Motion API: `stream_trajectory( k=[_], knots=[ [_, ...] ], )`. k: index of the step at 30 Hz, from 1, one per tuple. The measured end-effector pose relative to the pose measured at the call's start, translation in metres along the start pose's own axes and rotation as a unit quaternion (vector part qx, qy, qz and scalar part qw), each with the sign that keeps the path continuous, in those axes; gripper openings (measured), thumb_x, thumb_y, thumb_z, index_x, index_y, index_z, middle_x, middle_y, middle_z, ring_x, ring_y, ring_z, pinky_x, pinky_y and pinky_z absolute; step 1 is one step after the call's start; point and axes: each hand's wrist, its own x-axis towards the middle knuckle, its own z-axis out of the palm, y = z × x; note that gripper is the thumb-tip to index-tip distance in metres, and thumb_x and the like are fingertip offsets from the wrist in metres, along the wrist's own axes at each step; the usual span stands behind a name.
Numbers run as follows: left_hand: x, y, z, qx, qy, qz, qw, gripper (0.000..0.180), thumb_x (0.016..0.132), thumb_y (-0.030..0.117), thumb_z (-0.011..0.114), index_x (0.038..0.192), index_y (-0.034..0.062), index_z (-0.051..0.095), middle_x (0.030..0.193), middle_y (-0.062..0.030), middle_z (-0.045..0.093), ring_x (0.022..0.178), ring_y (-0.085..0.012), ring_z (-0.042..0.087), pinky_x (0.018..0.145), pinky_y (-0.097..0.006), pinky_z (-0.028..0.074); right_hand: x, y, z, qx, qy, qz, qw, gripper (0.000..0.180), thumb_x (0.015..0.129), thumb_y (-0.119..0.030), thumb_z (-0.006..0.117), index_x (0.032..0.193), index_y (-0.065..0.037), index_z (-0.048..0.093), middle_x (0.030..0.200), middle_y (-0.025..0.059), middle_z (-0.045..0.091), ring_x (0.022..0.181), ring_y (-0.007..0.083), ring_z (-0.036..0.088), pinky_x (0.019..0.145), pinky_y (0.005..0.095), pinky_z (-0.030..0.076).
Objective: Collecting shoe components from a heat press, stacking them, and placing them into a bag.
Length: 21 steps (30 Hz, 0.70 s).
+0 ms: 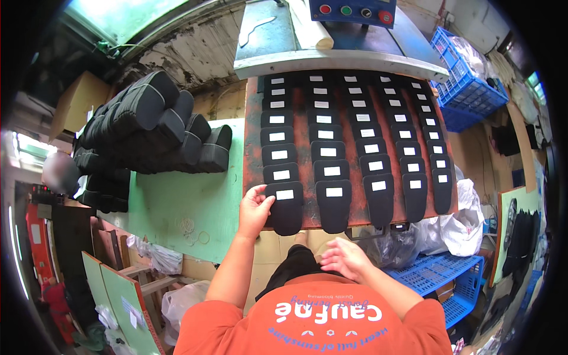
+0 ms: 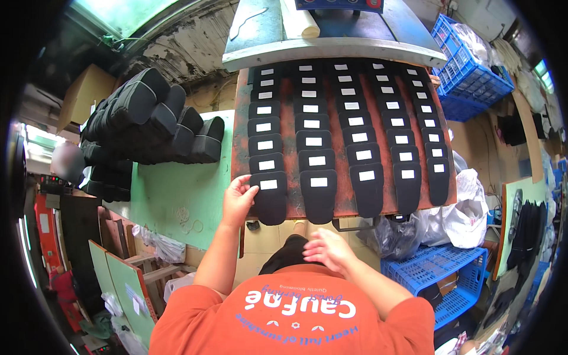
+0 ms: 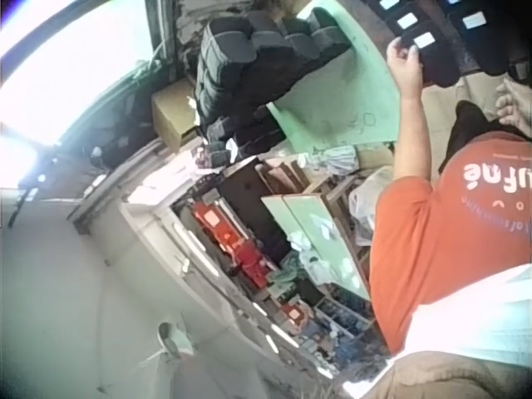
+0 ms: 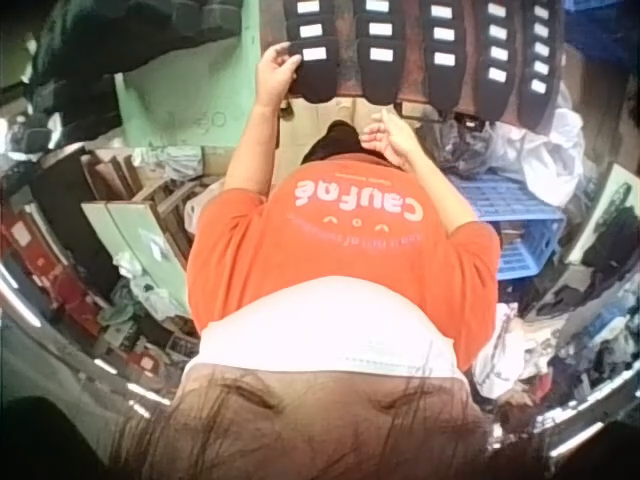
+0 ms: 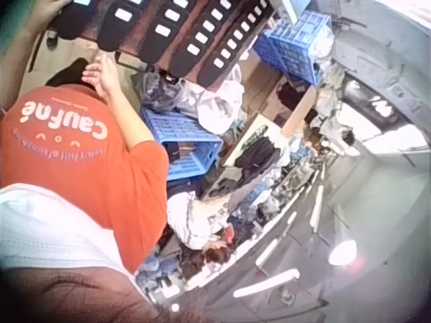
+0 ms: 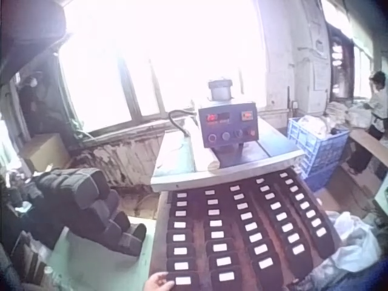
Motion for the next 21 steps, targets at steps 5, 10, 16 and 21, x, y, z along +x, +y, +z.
stream_trajectory(
  k=[5, 10, 16, 21],
  knots=[
    [0.015, -0.028, -0.002, 0.072, 0.057, 0.063, 0.994, 0.036, 0.077, 0.004, 0.066, 0.111, -0.0026, 0.053, 0.078, -0.0039, 0.058, 0.065, -0.0083, 0.052, 0.057, -0.023, 0.046, 0.026, 0.016, -0.066, 0.016, 0.137, -0.143, 0.980, 0.034, 0.097, -0.033, 0.039, 0.091, 0.000, 0.043, 0.078, 0.0116, 0.054, 0.064, 0.0197, 0.055, 0.057, 0.0332, 0.049],
    [0.007, -0.032, -0.015, 0.230, 0.142, 0.218, 0.938, 0.031, 0.077, 0.002, 0.066, 0.107, -0.0030, 0.056, 0.089, -0.0057, 0.054, 0.070, -0.0092, 0.052, 0.063, -0.023, 0.046, 0.039, 0.022, -0.069, -0.033, 0.154, -0.177, 0.971, 0.031, 0.097, -0.030, 0.038, 0.089, 0.000, 0.045, 0.072, 0.0107, 0.055, 0.055, 0.0165, 0.053, 0.047, 0.0290, 0.046],
    [-0.017, -0.031, -0.026, 0.211, 0.148, 0.171, 0.951, 0.030, 0.076, 0.005, 0.066, 0.105, -0.0007, 0.057, 0.094, -0.0069, 0.053, 0.070, -0.0108, 0.052, 0.066, -0.024, 0.046, 0.075, -0.006, -0.075, -0.098, 0.170, -0.239, 0.951, 0.035, 0.096, -0.036, 0.041, 0.089, -0.003, 0.050, 0.074, 0.0089, 0.059, 0.057, 0.0155, 0.055, 0.048, 0.0292, 0.047],
    [-0.019, -0.007, -0.037, 0.274, 0.156, 0.168, 0.934, 0.033, 0.075, 0.007, 0.066, 0.105, -0.0032, 0.057, 0.095, -0.0102, 0.054, 0.060, -0.0117, 0.050, 0.061, -0.026, 0.046, 0.137, -0.089, -0.054, 0.009, 0.168, -0.292, 0.941, 0.017, 0.094, -0.025, 0.048, 0.097, -0.008, 0.051, 0.082, 0.0034, 0.059, 0.067, 0.0156, 0.056, 0.053, 0.0299, 0.043]
  ],
)
